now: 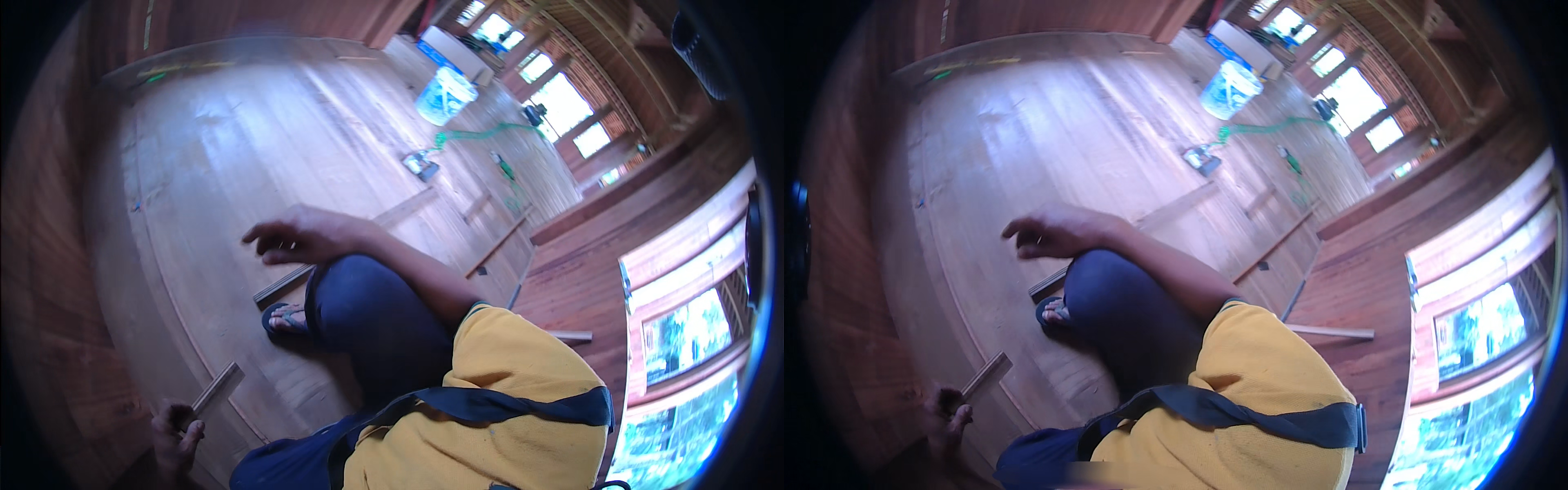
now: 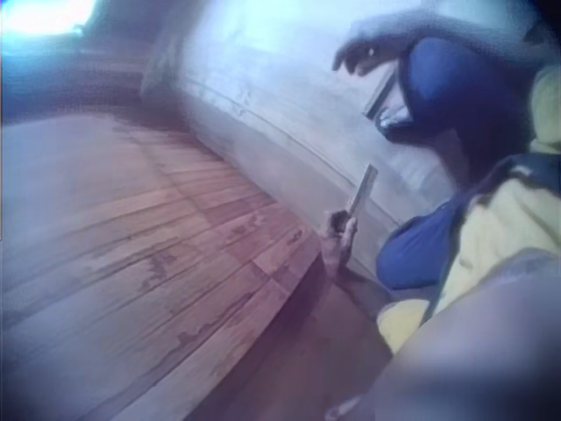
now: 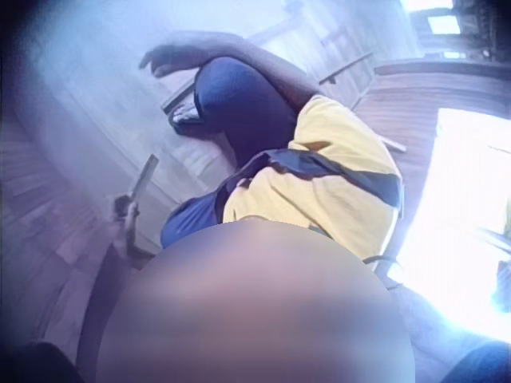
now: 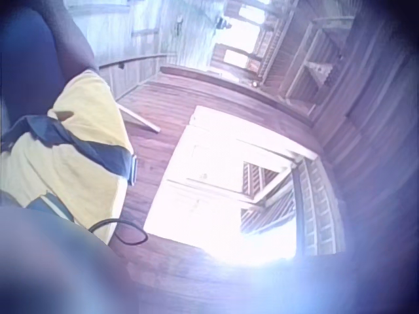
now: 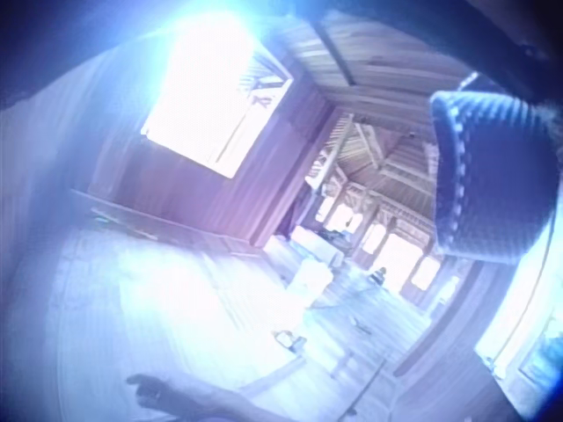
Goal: The person installs wooden planks onto a curved wooden wall using a pneumatic nail gun. They measure and cut planks with a hand saw, then position and nail them into place.
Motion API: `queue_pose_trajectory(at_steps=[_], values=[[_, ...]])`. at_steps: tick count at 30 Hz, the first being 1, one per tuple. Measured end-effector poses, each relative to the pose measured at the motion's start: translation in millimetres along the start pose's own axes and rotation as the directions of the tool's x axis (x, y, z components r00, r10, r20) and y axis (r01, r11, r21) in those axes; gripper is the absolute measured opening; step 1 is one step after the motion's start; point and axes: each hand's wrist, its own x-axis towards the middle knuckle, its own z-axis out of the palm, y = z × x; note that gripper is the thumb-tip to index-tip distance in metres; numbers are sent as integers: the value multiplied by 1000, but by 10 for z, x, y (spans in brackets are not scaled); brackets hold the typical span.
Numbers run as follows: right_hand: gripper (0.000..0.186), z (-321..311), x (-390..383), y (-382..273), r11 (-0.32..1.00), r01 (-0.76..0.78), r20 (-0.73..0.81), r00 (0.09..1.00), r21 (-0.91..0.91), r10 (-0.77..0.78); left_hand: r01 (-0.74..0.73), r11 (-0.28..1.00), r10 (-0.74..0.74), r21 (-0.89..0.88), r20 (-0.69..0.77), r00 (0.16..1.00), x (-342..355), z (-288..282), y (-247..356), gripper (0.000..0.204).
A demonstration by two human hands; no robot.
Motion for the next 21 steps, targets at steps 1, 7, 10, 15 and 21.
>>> queue_pose_trajectory(at_steps=[1,7,10,15,21], values=[[35,-147,-153,92,993,-47,-155,987,-112,29,17,997,-15,-69,23,1000,7,124,7,13],[26,-159,-758,1565,944,-323,-696,662,69,277,44,999,-48,21,267,962,-351,505,-2,7],[28,-348,-1323,2955,860,-507,-742,553,60,378,124,983,-103,-135,155,983,-418,760,-79,11],[28,-1079,-2544,5053,484,-761,-745,3,431,668,447,881,-456,-158,-28,889,-468,1070,49,11],[30,-2213,-2915,6242,306,-952,-798,203,-25,567,453,879,-467,-149,-467,751,41,1516,5,13]])
